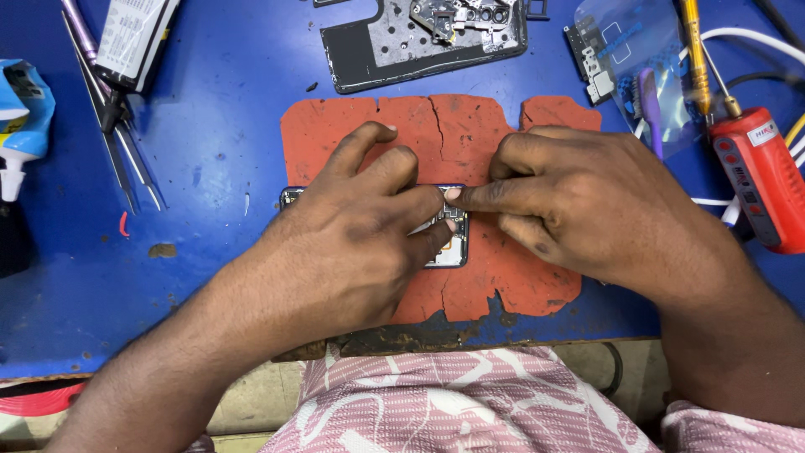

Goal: The person uses a small screwdriver and tweezers to adjust and install internal components inside a disassembled smartphone. They connect a ribbon cable, place a small circuit board, and apply a black adhesive strip over the components on a blue workbench.

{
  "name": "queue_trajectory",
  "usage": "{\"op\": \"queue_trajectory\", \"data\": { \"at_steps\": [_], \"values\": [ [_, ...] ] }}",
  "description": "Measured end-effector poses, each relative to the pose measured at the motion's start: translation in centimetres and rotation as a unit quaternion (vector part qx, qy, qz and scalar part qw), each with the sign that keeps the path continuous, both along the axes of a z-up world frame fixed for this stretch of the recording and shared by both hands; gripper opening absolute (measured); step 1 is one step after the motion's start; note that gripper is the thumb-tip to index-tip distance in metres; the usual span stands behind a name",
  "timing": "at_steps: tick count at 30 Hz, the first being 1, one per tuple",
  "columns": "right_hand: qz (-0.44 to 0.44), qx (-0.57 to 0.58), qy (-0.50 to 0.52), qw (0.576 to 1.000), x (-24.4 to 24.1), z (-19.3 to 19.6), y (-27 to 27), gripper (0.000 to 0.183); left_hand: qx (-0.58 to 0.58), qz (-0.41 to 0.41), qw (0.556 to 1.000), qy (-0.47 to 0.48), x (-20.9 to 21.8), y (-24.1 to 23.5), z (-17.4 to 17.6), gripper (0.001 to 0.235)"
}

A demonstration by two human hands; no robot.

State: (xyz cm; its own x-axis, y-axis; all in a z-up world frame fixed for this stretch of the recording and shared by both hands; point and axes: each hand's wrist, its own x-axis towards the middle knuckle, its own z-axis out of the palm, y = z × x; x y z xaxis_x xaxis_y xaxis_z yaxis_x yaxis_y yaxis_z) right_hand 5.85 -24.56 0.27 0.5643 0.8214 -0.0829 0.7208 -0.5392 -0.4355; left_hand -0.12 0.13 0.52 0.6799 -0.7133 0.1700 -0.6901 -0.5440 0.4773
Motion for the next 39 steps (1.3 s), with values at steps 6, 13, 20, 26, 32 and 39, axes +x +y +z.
{"op": "queue_trajectory", "data": {
  "at_steps": [6, 13, 20, 26, 32, 39],
  "values": [
    [0.000, -0.003, 0.004, 1.000, 0.01, 0.14, 0.13, 0.030, -0.018, 0.001, 1.000, 0.012, 0.18, 0.17, -0.05, 0.029],
    [0.004, 0.006, 0.002, 1.000, 0.08, 0.21, 0.12, 0.030, -0.027, 0.005, 1.000, 0.016, 0.32, 0.16, 0.01, 0.031],
    [0.003, 0.010, 0.006, 1.000, 0.06, 0.22, 0.13, 0.030, -0.025, 0.010, 1.000, 0.009, 0.25, 0.15, 0.00, 0.029],
    [0.003, 0.017, 0.001, 1.000, 0.05, 0.30, 0.21, 0.031, -0.023, 0.013, 1.000, 0.013, 0.30, 0.10, 0.07, 0.029],
    [-0.002, 0.018, 0.003, 1.000, 0.05, 0.47, 0.38, 0.033, -0.020, 0.005, 1.000, 0.014, 0.52, 0.09, 0.28, 0.031],
    [-0.001, 0.010, 0.001, 1.000, 0.00, 0.35, 0.36, 0.034, -0.025, 0.006, 1.000, 0.014, 0.47, 0.08, 0.15, 0.031]
  ]
}}
